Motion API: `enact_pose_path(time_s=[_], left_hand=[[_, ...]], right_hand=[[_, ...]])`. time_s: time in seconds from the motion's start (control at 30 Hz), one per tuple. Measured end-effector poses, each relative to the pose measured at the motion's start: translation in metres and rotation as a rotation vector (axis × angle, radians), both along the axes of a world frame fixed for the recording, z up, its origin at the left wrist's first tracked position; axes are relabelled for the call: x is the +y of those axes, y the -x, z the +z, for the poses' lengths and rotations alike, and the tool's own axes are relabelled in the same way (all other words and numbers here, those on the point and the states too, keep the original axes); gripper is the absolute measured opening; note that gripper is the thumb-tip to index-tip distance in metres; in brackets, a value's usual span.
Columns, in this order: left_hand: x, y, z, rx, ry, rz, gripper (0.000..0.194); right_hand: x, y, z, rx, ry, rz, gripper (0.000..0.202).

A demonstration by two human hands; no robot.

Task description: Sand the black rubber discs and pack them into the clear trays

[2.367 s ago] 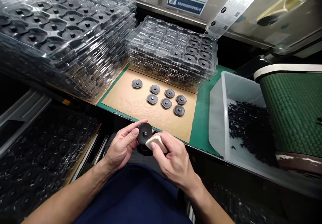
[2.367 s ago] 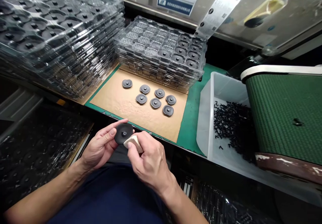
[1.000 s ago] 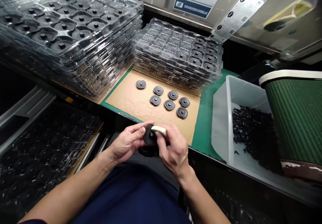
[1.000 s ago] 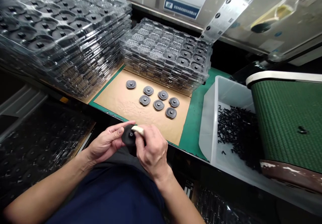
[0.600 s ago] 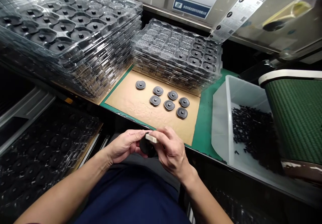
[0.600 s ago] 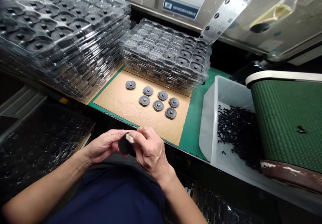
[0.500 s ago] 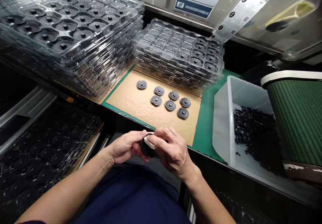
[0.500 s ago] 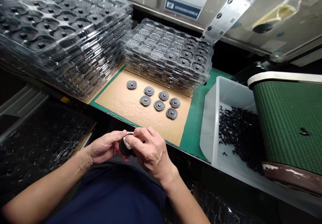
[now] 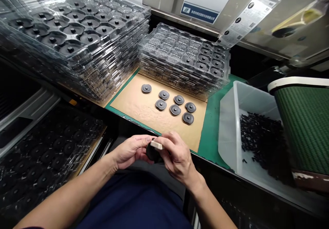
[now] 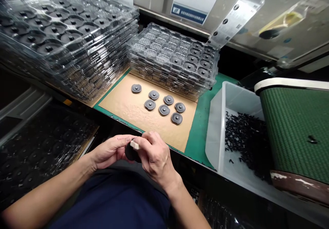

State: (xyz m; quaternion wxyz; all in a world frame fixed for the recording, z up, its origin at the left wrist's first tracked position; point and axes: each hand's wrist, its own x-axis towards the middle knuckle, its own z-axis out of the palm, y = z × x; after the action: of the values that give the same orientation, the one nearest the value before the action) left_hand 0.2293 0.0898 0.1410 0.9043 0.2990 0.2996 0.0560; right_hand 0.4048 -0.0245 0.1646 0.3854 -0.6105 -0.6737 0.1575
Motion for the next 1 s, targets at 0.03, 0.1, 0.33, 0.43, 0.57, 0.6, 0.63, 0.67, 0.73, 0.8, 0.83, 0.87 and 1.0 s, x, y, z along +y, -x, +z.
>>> enact_pose_path(time_s=[0.03, 0.1, 0.33, 0.43, 0.57, 0.6, 0.63, 0.67, 0.73, 0.8, 0.83, 0.87, 1.0], left_hand=[[-0.001, 0.0, -0.001, -0.016, 0.049, -0.028, 0.035], [-0.002, 0.0, -0.001, -0.057, 0.119, 0.008, 0.034], [-0.003, -0.009, 0.008, -0.106, -0.087, 0.411, 0.046], [-0.003, -0.011, 0.016, -0.121, -0.183, 0.455, 0.044], [0.0, -0.01, 0.022, -0.15, -0.196, 0.506, 0.045], [0.0, -0.009, 0.023, -0.156, -0.194, 0.509, 0.045], [0.0, -0.008, 0.023, -0.159, -0.193, 0.509, 0.045], [0.001, -0.007, 0.022, -0.159, -0.193, 0.506, 0.045], [0.0, -0.006, 0.021, -0.158, -0.184, 0.494, 0.046], [0.0, -0.004, 0.02, -0.154, -0.171, 0.481, 0.046], [0.0, -0.004, 0.02, -0.153, -0.166, 0.475, 0.046], [0.0, -0.003, 0.02, -0.153, -0.163, 0.47, 0.046], [0.001, 0.001, 0.02, -0.176, -0.152, 0.427, 0.042]], right_hand=[[0.001, -0.003, 0.001, -0.048, -0.042, 0.07, 0.026], [0.002, -0.004, 0.002, -0.093, -0.094, 0.088, 0.024], [0.005, 0.028, 0.013, 0.326, 0.141, -0.41, 0.025], [0.009, 0.036, 0.023, 0.268, 0.04, -0.335, 0.016], [0.011, 0.033, 0.024, 0.129, 0.03, -0.326, 0.015], [0.011, 0.031, 0.023, 0.13, 0.044, -0.334, 0.016], [0.011, 0.03, 0.022, 0.152, 0.053, -0.332, 0.017], [0.011, 0.029, 0.021, 0.185, 0.058, -0.319, 0.017], [0.011, 0.027, 0.019, 0.232, 0.065, -0.287, 0.015], [0.011, 0.025, 0.018, 0.21, 0.063, -0.304, 0.015], [0.011, 0.024, 0.018, 0.197, 0.066, -0.313, 0.016], [0.011, 0.023, 0.018, 0.199, 0.074, -0.302, 0.017], [0.012, 0.016, 0.018, 0.211, 0.086, -0.201, 0.014]])
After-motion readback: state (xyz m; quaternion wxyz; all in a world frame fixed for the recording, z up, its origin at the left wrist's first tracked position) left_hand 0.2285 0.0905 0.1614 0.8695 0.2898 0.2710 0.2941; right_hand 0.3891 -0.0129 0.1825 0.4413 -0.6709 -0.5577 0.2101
